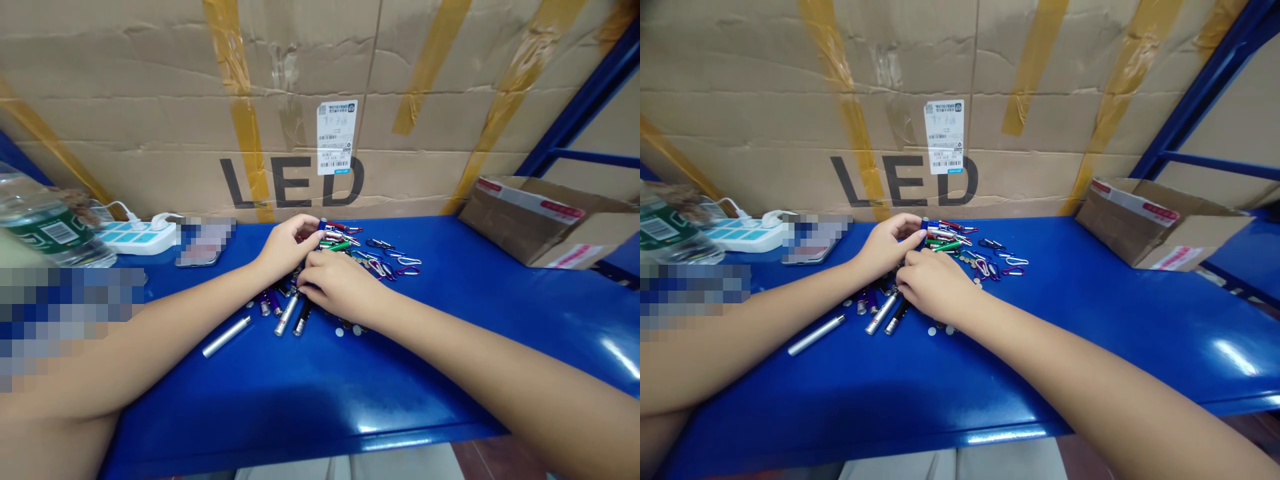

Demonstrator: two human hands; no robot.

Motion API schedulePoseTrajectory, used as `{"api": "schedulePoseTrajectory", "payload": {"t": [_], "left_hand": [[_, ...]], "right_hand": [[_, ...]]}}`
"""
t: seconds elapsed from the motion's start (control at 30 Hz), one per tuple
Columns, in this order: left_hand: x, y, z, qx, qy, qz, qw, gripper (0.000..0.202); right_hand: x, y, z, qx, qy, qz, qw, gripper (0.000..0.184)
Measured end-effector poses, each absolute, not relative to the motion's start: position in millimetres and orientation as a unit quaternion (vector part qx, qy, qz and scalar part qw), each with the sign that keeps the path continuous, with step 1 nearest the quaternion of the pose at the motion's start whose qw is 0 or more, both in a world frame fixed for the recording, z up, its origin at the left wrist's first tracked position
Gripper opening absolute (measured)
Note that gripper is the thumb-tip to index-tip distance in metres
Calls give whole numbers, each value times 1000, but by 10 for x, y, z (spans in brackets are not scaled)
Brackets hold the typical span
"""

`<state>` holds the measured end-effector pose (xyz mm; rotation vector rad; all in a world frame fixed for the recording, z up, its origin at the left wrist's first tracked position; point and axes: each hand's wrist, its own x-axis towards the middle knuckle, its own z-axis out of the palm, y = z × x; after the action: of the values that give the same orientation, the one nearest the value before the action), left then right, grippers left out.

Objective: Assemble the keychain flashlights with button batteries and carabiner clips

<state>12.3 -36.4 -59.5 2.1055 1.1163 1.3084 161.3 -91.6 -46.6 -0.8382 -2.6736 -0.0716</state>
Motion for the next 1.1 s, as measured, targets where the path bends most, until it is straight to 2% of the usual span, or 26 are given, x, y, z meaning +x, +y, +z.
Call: {"api": "schedulePoseTrajectory", "payload": {"t": [0.2, 0.27, 0.47, 0.57, 0.77, 1.1], "left_hand": [[129, -367, -583, 756, 407, 468, 208, 22], [127, -371, -576, 757, 409, 467, 204, 22], [120, -412, -569, 779, 397, 445, 194, 21], [129, -451, -566, 808, 376, 412, 189, 21], [146, -501, -545, 847, 338, 378, 158, 22], [122, -469, -542, 858, 322, 373, 145, 25]], "right_hand": [[1587, -920, -444, -298, -942, -40, 149, 20], [1620, -908, -415, -301, -939, -21, 166, 18], [1990, -737, -273, -345, -864, 62, 362, 5], [2174, -631, -257, -381, -819, 135, 408, 8], [2241, -555, -343, -370, -788, 291, 396, 19], [2217, -527, -396, -376, -784, 294, 398, 15]]}}
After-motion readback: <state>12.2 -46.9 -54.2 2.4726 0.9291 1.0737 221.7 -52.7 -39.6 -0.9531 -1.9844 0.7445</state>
